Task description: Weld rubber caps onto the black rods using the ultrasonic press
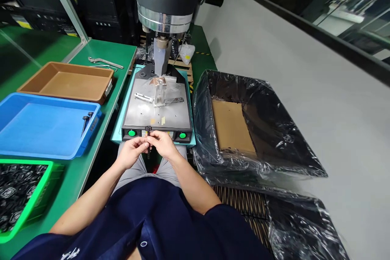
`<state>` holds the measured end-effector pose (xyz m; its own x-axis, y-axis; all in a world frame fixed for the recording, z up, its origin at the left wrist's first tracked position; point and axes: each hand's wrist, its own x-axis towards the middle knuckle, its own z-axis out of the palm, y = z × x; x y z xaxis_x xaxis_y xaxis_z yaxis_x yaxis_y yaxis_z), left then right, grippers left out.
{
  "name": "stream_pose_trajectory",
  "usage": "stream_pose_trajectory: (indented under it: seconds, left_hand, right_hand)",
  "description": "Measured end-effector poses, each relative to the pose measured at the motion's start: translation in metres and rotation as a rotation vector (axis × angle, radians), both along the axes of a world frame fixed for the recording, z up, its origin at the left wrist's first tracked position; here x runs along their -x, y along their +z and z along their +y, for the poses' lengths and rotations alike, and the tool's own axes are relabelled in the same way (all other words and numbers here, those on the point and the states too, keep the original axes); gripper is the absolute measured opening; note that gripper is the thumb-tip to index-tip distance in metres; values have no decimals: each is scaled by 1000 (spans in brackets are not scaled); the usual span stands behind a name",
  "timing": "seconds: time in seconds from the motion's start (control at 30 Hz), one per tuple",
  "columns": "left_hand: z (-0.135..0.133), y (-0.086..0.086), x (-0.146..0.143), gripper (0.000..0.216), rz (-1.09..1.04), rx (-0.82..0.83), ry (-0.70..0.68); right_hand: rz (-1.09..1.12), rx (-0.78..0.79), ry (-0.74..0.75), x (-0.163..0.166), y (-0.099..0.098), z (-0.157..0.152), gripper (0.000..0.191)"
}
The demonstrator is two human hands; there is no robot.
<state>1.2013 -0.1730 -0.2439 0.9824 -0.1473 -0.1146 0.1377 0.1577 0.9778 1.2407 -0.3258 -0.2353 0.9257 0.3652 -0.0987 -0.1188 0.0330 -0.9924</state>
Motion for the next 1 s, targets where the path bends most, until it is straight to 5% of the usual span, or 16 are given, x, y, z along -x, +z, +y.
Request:
stream_pose_trajectory:
  seconds: [0.47, 0.6, 0.73, 0.87, 1.0]
  left_hand:
    - [25, 9, 12, 31, 10, 19, 112]
    - [76, 29, 14, 33, -4, -291, 320]
    - [165, 47, 5, 29, 66, -911, 638]
    - [228, 40, -18, 22, 337, -1310, 533]
    - [238, 16, -36, 18, 413, -1325, 385]
  right_hand:
    - [155, -105, 61, -6, -3, 44, 42]
    - [76, -89, 108, -8, -1, 56, 41]
    - [88, -64, 175, -10, -2, 50, 40]
    - [99, -48, 179, -8, -4, 35, 41]
    - [95, -18, 105, -1, -6, 16, 41]
